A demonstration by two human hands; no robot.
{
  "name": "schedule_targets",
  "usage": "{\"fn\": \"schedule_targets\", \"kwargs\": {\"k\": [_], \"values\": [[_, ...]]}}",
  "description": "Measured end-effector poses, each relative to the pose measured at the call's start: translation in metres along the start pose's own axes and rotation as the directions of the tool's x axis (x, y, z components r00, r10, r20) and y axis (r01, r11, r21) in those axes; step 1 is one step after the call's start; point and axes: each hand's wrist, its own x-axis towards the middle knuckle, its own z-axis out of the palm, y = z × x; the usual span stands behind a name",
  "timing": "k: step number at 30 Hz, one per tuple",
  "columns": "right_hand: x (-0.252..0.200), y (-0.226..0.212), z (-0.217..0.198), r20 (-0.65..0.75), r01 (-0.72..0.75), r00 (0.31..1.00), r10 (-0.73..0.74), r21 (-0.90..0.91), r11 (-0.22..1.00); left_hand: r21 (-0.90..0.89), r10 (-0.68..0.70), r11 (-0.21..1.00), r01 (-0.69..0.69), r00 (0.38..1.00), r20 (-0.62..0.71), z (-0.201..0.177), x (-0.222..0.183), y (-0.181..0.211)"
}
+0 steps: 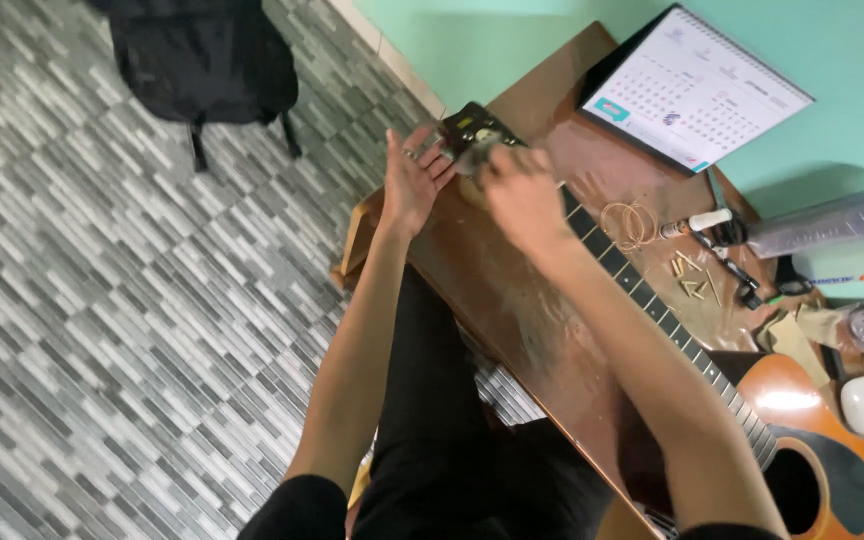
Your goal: Polishing the body and headstock of an acoustic guitar using a cloth to clean the surface.
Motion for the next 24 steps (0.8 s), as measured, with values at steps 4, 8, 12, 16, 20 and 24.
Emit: {"fn": "schedule_targets", "kwargs": {"k": [4,8,12,16,20,24], "values": [[-0.039,0.017,-0.02,0.031,0.063,0.997,-0.064,0.016,0.998,0.044,-0.003,0.999,0.003,1.0,-0.003,-0.023,0.008,-0.013],[-0.037,0.029,0.003,-0.084,0.05,0.995,-0.048,0.028,0.998,0.075,0.024,0.997,-0.026,0.999,0.03,-0.019,0.011,-0.011],[0.002,0.009,0.033,-0.085,-0.047,0.995,0.049,0.021,0.999,0.054,0.011,0.998,-0.011,1.0,-0.003,-0.001,-0.001,0.001],[0.054,-0.008,0.06,-0.054,-0.168,0.983,0.174,0.096,0.981,0.064,-0.003,0.998,0.002,1.0,0.008,0.012,-0.008,0.009],[0.081,-0.003,0.087,0.51,-0.261,0.85,0.13,0.195,0.945,-0.007,-0.018,1.0,0.018,0.999,-0.045,0.019,-0.01,0.013],[0.084,0.008,0.117,0.599,-0.345,0.792,0.114,0.287,0.894,-0.028,-0.02,0.999,0.018,0.997,-0.07,0.011,-0.008,0.011]]}}
